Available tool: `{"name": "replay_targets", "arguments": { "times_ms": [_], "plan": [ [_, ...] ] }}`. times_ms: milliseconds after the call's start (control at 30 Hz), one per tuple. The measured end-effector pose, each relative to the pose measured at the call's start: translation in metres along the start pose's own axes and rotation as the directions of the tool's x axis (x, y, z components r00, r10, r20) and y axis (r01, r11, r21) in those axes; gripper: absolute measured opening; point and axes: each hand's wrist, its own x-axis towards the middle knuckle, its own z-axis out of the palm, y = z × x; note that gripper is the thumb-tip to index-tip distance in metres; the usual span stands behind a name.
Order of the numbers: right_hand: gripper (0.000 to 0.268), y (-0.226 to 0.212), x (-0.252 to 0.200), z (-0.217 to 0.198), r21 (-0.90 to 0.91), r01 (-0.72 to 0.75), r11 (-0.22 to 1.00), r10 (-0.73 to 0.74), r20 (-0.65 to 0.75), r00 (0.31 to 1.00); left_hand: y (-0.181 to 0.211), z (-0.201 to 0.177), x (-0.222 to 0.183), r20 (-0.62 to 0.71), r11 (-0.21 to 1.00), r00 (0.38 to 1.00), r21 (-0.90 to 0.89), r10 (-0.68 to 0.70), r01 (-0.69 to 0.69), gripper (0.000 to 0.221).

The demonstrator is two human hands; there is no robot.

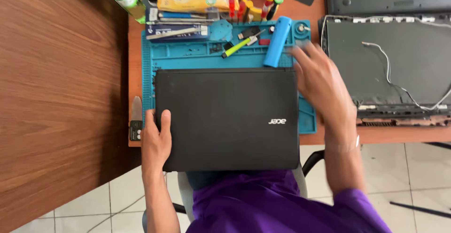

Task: The person disassembles a laptop by removing the upper casing and the bottom panel by hand, and then uses a small yellow tool to disconnect internal ribbon cables and manipulate components on the motherboard.

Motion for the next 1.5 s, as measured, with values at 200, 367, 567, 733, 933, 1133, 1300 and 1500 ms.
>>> {"name": "replay_targets", "arguments": {
  "times_ms": [200, 367, 567, 733, 933, 1133, 1300, 1500],
  "plan": [
    [0.071, 0.042, 0.073, 0.024, -0.269, 0.438, 0.858, -0.380, 0.241, 0.893, 0.000, 0.001, -0.002, 0.008, 0.988, 0.996, 0.125, -0.093, 0.092, 0.051],
    [0.043, 0.063, 0.072, 0.057, -0.375, 0.544, 0.750, -0.410, 0.382, 0.828, 0.003, 0.000, -0.003, 0.016, 0.989, 0.994, 0.105, -0.107, 0.105, 0.049],
    [0.049, 0.069, 0.065, 0.057, -0.575, 0.576, 0.581, -0.442, 0.371, 0.817, -0.002, 0.003, -0.004, -0.005, 0.990, 0.993, 0.073, -0.121, 0.121, 0.048],
    [0.027, 0.085, 0.067, 0.049, -0.633, 0.535, 0.559, -0.477, 0.282, 0.833, -0.013, 0.004, -0.003, -0.028, 0.996, 0.998, 0.060, -0.061, 0.063, 0.050],
    [0.034, 0.104, 0.078, 0.010, -0.709, 0.449, 0.544, -0.501, 0.154, 0.852, -0.011, 0.003, -0.001, 0.009, 0.988, 0.993, 0.102, -0.114, 0.113, 0.050],
    [0.033, 0.095, 0.075, -0.024, -0.237, 0.390, 0.890, -0.413, -0.053, 0.909, -0.006, 0.003, 0.001, -0.002, 0.988, 0.994, 0.107, -0.107, 0.107, 0.050],
    [0.040, 0.085, 0.077, -0.008, 0.221, 0.243, 0.945, -0.223, -0.112, 0.968, -0.012, 0.008, 0.010, -0.001, 0.992, 0.996, 0.092, -0.087, 0.086, 0.052],
    [0.035, 0.117, 0.113, 0.024, 0.475, 0.109, 0.873, -0.035, -0.161, 0.986, -0.024, 0.013, 0.016, 0.002, 0.990, 0.995, 0.104, -0.098, 0.098, 0.055]
  ]
}}
